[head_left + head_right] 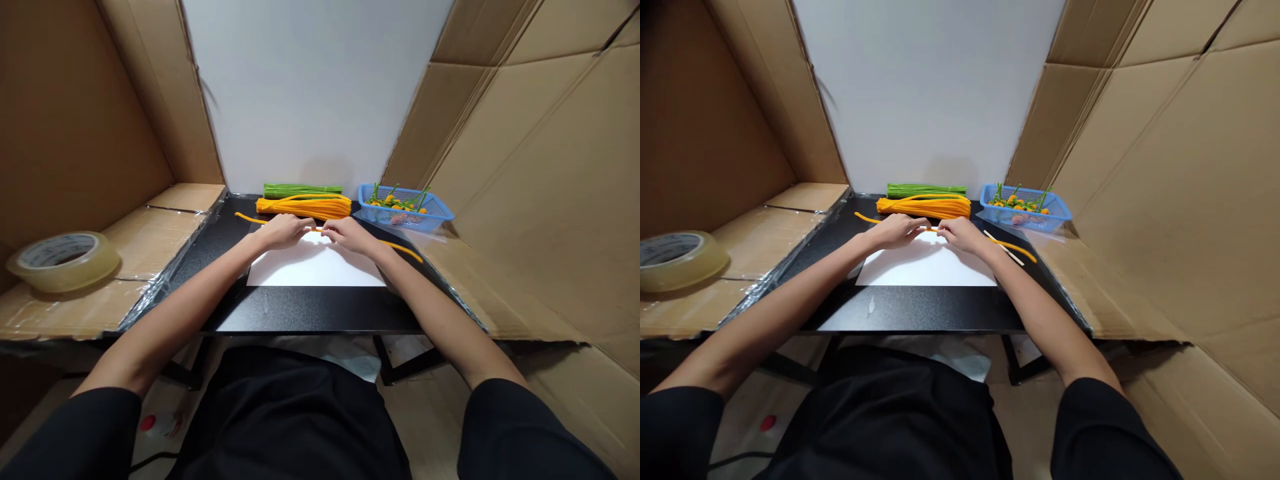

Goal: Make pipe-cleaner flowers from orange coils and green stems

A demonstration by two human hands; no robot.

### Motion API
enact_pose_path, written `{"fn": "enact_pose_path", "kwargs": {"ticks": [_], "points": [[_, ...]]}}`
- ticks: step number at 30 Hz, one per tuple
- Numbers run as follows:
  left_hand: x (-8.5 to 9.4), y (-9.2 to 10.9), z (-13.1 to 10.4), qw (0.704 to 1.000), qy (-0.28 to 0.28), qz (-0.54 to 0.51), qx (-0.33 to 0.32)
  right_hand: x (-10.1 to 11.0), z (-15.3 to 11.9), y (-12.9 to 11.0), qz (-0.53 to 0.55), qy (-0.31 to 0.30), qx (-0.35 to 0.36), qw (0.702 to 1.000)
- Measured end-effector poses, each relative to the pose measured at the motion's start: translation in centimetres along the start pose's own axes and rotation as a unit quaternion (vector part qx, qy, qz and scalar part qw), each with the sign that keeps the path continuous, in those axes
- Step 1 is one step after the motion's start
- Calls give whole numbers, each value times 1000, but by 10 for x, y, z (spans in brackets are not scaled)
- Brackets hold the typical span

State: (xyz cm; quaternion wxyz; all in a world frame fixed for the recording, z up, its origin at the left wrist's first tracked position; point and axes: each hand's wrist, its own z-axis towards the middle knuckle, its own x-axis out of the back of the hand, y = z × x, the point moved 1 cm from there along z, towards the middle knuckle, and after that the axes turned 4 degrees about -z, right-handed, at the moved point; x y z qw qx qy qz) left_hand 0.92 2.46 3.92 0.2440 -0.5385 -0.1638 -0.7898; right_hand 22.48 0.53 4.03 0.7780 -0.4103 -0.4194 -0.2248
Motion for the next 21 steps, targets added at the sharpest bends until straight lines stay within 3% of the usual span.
{"fn": "enact_pose_path", "kwargs": {"ticks": [8,21], "points": [[-1,0,1,998,32,-55,8,2,0,1,-86,-24,25,996],[-10,9,3,997,65,-52,2,16,-2,0,-108,-72,49,990]]}}
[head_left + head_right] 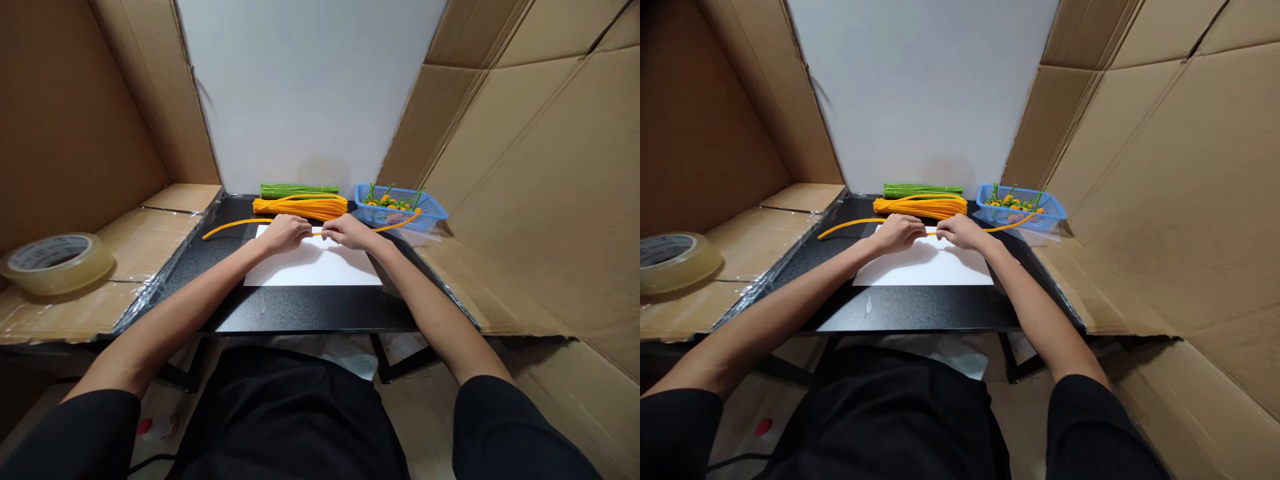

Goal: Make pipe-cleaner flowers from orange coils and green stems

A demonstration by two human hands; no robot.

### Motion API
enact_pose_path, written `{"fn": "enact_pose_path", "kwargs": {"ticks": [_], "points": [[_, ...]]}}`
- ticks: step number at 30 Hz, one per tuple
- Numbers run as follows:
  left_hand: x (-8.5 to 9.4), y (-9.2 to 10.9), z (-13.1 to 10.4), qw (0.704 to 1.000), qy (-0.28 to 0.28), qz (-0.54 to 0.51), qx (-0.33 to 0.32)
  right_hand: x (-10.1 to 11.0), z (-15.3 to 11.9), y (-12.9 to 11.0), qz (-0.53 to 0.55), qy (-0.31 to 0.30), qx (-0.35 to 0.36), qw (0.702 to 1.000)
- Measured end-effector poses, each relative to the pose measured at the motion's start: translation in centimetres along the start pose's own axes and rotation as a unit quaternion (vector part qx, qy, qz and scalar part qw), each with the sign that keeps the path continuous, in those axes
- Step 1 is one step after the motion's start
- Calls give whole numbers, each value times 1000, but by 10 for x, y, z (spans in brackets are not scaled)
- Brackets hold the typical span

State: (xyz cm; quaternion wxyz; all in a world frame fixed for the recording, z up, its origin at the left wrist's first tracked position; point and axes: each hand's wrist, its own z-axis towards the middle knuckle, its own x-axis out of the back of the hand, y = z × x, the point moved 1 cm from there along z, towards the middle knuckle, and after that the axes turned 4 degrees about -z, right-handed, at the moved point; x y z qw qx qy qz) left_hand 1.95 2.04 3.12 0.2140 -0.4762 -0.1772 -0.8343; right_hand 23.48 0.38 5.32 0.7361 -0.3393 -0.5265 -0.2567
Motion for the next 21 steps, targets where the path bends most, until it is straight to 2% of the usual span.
{"fn": "enact_pose_path", "kwargs": {"ticks": [6,9,13,16,21], "points": [[-6,6,2,999,25,3,45,7,-2,1,-22,-5,-35,999],[-6,0,0,998,16,8,67,14,-7,10,-54,-19,-80,995],[6,-24,-5,997,-39,14,60,33,-22,35,-115,-19,-178,977],[19,-47,-12,995,-60,25,72,44,-35,55,-145,-42,-254,955],[23,-73,-24,991,-82,29,98,39,-42,77,-146,-131,-326,925]]}}
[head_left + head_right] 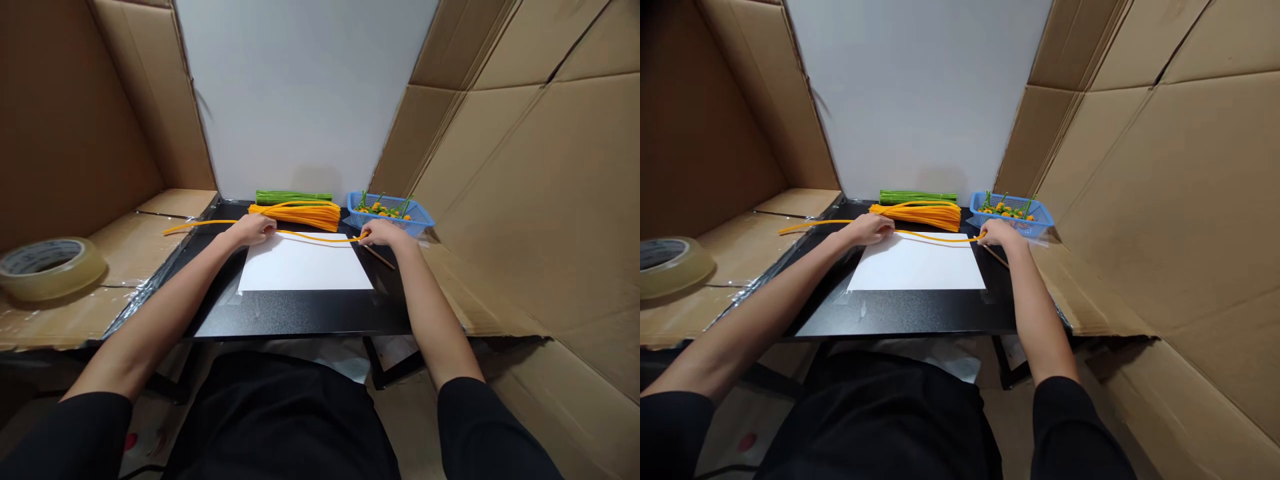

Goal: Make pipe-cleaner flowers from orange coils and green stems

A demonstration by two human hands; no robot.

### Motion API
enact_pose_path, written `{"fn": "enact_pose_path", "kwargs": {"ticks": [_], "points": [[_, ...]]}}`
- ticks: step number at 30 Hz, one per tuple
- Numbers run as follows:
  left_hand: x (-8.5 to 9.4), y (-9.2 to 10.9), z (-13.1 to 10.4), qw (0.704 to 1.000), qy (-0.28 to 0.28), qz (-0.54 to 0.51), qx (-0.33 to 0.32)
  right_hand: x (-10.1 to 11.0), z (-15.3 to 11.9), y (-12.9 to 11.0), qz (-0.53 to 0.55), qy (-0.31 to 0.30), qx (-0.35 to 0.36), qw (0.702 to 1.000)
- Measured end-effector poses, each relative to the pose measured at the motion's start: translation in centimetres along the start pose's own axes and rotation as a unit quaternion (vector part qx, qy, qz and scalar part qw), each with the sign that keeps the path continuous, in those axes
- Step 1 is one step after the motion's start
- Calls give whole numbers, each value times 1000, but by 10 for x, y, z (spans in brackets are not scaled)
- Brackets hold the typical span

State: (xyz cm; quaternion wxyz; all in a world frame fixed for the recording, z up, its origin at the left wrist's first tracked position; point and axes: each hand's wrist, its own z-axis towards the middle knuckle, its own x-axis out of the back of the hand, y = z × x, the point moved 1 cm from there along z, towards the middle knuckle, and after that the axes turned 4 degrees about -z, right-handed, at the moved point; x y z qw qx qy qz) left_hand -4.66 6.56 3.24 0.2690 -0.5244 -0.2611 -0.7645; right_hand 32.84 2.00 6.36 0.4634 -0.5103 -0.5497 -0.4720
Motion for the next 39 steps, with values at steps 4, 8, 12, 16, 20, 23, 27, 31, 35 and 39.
{"fn": "enact_pose_path", "kwargs": {"ticks": [4,8,12,16,20,23,27,31,35,39], "points": [[-4,-9,-4,1000,1,-11,10,-11,10,1,10,-28,-37,999],[-7,-6,-4,999,6,-34,-5,-19,17,-2,65,-29,-41,997],[-15,6,3,997,15,-79,-21,-26,22,-9,147,-6,-43,988],[-22,12,11,989,15,-145,-17,-32,26,-15,226,34,-48,972],[-18,12,15,973,3,-232,-12,-31,26,-19,306,55,-32,950],[-14,13,17,958,-5,-287,-19,-28,22,-24,374,40,4,927],[-10,12,20,950,74,-304,7,-21,10,-31,437,-1,101,894],[-5,6,18,941,190,-275,55,-13,-1,-43,454,-17,193,870],[3,10,13,941,234,-235,76,-9,-4,-54,436,31,225,871],[7,39,10,949,244,-194,34,-8,-6,-70,390,112,238,882]]}}
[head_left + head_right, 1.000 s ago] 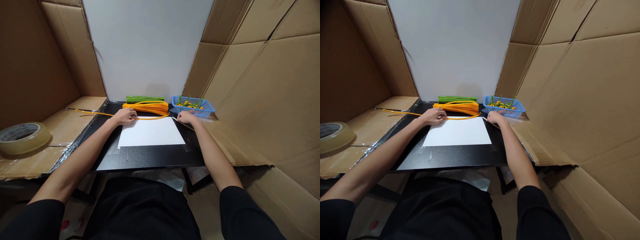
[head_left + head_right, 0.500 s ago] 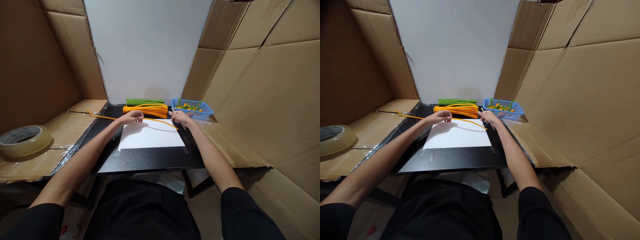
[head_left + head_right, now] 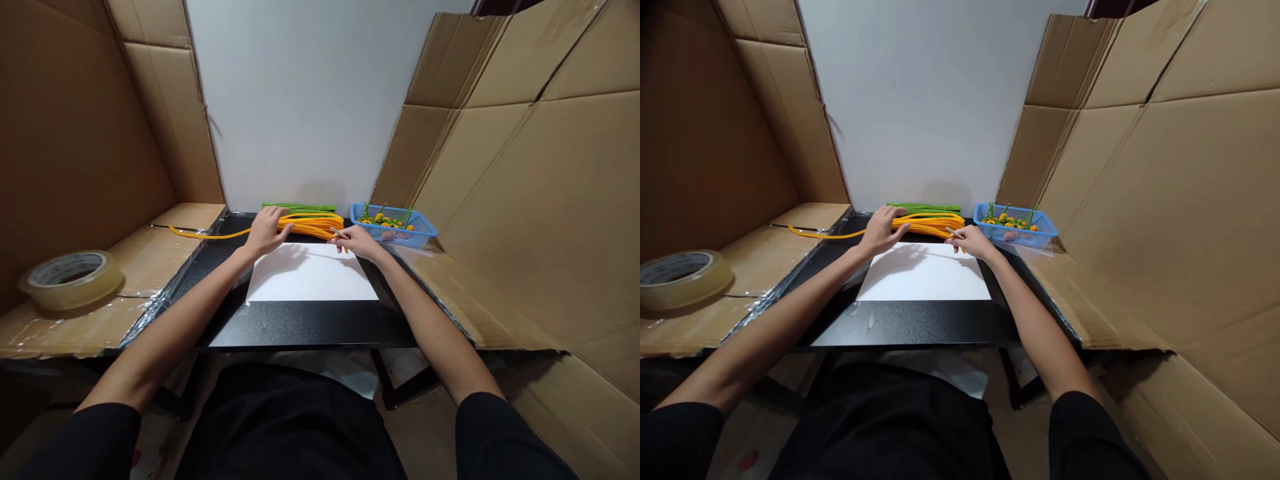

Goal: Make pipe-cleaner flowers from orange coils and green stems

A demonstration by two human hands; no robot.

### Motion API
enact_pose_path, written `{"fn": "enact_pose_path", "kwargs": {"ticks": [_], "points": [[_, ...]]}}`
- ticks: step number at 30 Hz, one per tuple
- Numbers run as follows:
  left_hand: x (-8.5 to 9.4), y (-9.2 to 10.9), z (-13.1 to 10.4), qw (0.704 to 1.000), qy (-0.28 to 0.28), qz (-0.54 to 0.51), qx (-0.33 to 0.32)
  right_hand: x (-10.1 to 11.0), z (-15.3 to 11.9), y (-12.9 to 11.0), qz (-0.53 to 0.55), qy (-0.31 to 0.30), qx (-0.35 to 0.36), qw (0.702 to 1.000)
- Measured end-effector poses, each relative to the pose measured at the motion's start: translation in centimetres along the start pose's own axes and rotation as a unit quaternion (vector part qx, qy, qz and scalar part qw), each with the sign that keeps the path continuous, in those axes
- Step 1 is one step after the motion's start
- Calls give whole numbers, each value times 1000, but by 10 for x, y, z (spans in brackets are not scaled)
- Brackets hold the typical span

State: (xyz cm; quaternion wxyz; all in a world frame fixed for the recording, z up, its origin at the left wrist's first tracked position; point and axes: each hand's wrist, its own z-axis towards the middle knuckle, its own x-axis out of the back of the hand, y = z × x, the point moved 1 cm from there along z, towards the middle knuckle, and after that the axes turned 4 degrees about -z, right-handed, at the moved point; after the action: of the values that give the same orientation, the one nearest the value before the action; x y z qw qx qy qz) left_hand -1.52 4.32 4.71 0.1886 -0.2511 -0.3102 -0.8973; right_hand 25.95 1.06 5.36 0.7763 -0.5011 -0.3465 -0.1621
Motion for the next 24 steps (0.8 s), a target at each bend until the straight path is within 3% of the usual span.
{"fn": "enact_pose_path", "kwargs": {"ticks": [3,6,15,19,24], "points": [[-18,24,-5,996,-72,-16,-42,-14,1,-13,-43,35,37,998],[-35,33,-9,991,-128,-36,-35,-24,2,-21,-67,64,54,994],[-25,26,-6,992,-111,-60,5,-16,5,-8,-32,113,15,993],[-34,33,-9,990,-125,-69,4,-25,3,-14,15,99,12,995],[-37,32,-9,992,-74,-90,41,-40,5,-18,133,76,-43,987]]}}
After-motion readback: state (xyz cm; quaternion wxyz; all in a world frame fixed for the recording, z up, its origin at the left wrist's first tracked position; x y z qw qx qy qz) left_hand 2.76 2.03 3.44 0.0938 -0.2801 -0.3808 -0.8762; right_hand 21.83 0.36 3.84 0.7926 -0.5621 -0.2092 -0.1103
